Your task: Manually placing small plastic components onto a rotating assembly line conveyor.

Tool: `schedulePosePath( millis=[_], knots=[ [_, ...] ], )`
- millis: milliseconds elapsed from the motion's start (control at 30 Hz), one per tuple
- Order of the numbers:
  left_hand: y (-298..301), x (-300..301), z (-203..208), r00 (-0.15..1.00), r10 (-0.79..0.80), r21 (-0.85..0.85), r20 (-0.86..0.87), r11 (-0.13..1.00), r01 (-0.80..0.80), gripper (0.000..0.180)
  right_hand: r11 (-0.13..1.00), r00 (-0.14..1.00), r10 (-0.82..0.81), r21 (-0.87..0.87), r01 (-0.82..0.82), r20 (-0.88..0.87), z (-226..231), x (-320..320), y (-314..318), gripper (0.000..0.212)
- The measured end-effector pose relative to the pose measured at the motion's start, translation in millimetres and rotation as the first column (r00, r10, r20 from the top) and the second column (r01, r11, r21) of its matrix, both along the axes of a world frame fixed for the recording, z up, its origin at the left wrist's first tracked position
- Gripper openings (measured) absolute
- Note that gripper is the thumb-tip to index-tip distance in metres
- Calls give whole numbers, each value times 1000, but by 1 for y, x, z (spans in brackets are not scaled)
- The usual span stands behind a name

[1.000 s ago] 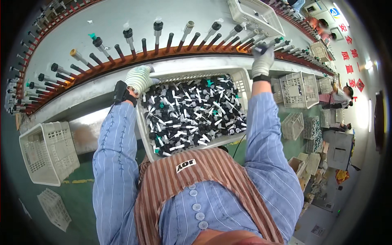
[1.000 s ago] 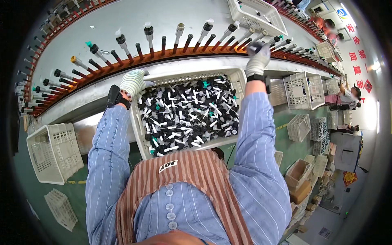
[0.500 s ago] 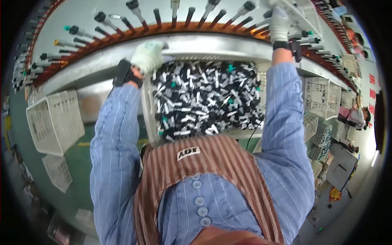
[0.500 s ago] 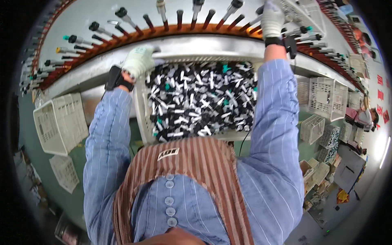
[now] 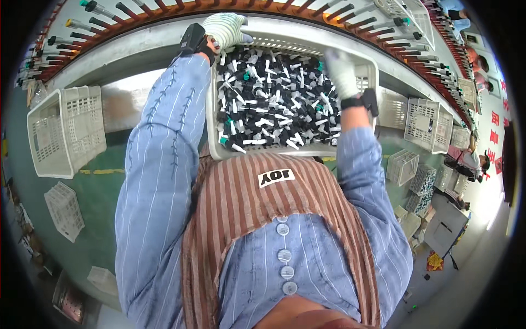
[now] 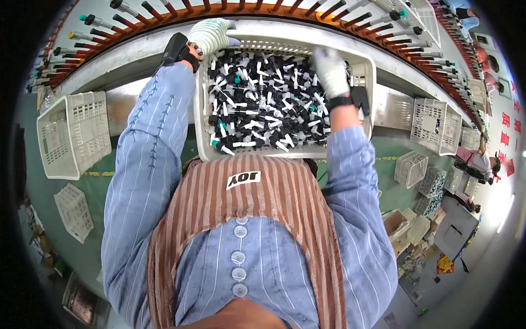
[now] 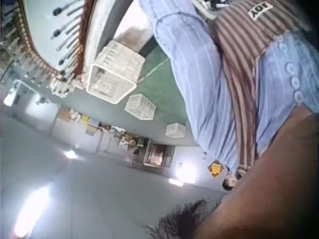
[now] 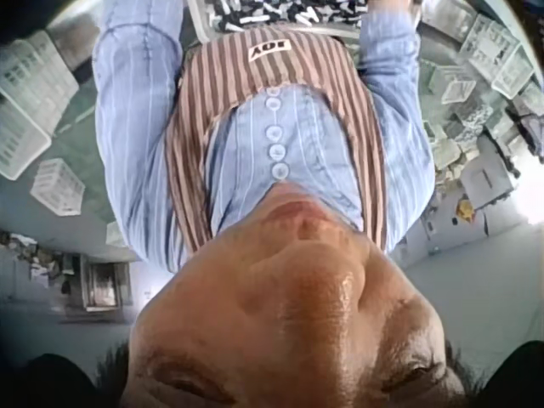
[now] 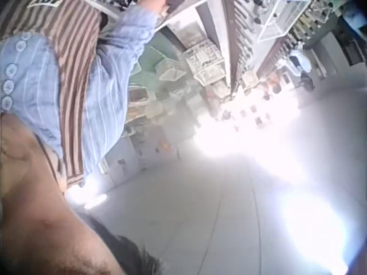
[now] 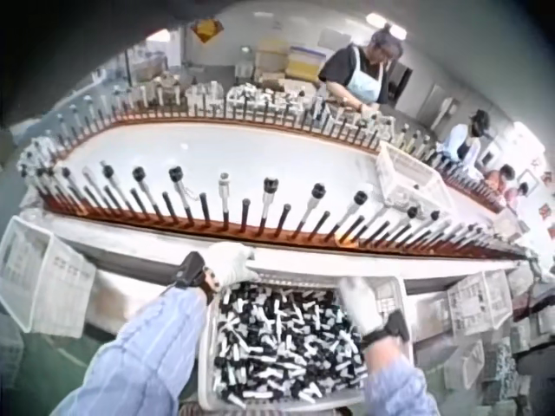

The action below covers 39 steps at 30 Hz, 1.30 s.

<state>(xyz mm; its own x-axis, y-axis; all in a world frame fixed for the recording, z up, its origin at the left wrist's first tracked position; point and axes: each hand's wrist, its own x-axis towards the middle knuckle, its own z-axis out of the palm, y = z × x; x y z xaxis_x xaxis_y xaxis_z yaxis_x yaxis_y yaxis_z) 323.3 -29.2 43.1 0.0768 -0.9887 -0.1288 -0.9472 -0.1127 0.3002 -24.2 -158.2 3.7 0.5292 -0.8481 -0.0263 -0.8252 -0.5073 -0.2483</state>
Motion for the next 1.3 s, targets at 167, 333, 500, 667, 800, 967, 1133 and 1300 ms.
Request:
schedulePosePath(
  millis=[167, 333, 500, 667, 800, 967, 1133, 1300],
  knots=[
    [3, 1, 9, 1000, 12, 88, -3, 996, -12, 64, 869, 997, -25, 494, -12, 70, 3, -4, 111, 29],
    [2, 8, -5, 998, 2, 38, -63, 999, 0, 64, 779, 954, 134, 566, -269, 269, 19, 25, 138, 36],
    [-1, -4, 16, 999, -8, 172, -30, 985, 14, 60, 836, 977, 36, 529, -145, 212, -3, 49, 155, 23],
    [3, -4, 26, 999, 31, 130, -41, 991, -25, 59, 898, 916, 245, 282, -337, 317, 3, 52, 146, 27],
    [3, 1, 20, 998, 26, 115, -59, 993, -19, 53, 833, 641, -292, 518, -195, 710, 8, 36, 97, 21],
    [8, -2, 33, 995, 58, 182, -85, 982, -42, 48, 830, 49, -556, 557, -7, 830, 80, 3, -30, 24],
    [6, -5, 32, 980, 110, 175, -163, 981, -81, 45, 872, -289, -413, 467, 150, 864, 135, -1, -138, 40],
    [3, -5, 28, 980, 116, 196, -164, 977, -83, 43, 941, 90, -236, 205, 270, 968, 128, 31, -168, 61]
  ],
)
